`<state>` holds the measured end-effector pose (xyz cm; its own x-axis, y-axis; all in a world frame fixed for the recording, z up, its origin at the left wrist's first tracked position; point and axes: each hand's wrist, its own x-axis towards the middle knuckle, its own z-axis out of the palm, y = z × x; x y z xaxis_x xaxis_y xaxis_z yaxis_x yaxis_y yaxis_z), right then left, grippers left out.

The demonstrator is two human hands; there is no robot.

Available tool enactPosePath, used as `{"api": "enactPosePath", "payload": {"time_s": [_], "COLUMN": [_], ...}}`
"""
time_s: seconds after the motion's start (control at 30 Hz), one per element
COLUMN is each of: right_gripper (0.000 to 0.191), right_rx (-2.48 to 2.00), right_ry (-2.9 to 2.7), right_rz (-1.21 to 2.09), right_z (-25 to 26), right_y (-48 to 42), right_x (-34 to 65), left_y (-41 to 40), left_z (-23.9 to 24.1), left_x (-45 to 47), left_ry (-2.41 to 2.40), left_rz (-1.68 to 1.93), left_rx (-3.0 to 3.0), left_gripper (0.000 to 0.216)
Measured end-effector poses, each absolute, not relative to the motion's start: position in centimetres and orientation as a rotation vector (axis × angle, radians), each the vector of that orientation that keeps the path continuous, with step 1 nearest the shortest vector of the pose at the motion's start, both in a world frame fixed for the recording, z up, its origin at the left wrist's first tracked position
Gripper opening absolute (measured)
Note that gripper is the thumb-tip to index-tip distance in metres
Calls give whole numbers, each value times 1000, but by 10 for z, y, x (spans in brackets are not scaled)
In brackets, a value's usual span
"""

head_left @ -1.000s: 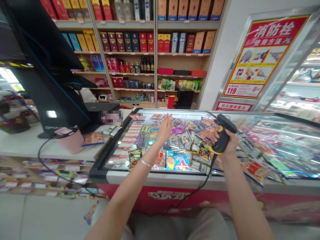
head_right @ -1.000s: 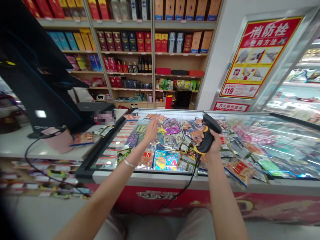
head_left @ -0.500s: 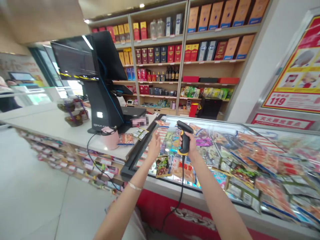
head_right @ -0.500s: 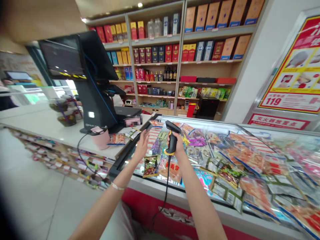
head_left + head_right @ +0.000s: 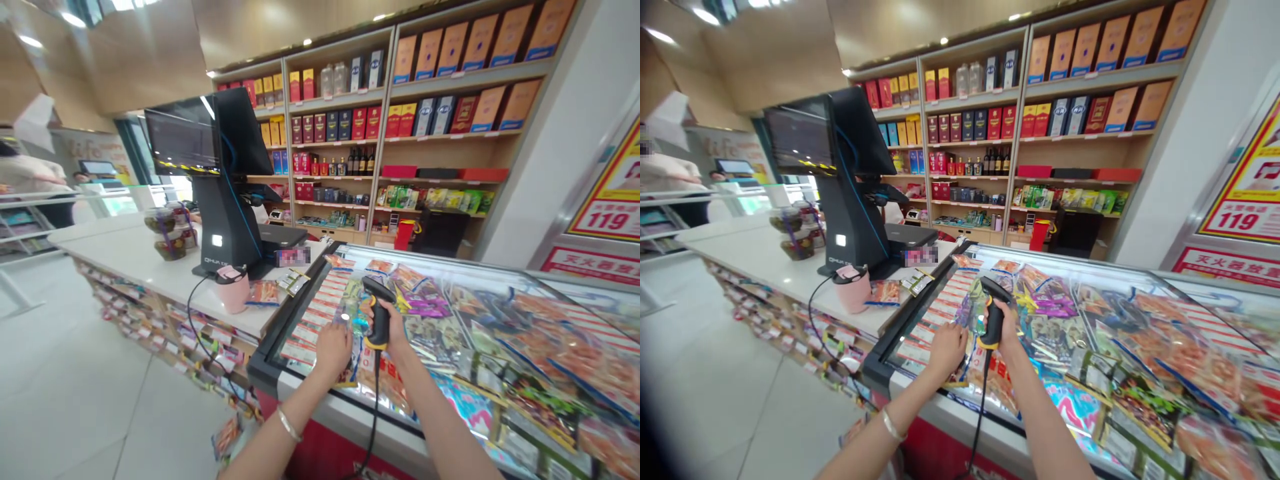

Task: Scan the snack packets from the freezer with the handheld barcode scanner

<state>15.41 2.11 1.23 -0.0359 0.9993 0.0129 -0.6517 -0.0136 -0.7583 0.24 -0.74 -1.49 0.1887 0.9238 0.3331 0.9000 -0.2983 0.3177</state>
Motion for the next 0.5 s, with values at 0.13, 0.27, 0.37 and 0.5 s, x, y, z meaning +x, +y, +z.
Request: {"api": "enactPosePath", "payload": {"time_s": [0.13, 0.27, 0.37, 0.5], "right_gripper": [28, 29, 30, 29], "right_rx": [-657, -650, -639, -599], "right_ry": [-654, -649, -651, -680], "right_rz": [1508, 1489, 1466, 1473], "right_z": [13, 16, 19, 23], "right_y": [20, 18, 18, 17], "right_x": [156, 158, 157, 157], "left_y": [2, 39, 81, 125], "left_z": [-18, -4, 18, 42], "left_x": [-2, -13, -13, 4], "left_ry": [1638, 1333, 1192, 969], "left_rz": [991, 1329, 1452, 1567], "left_rx": [2057, 1581, 1449, 1333], "left_gripper": [31, 31, 40, 45]}}
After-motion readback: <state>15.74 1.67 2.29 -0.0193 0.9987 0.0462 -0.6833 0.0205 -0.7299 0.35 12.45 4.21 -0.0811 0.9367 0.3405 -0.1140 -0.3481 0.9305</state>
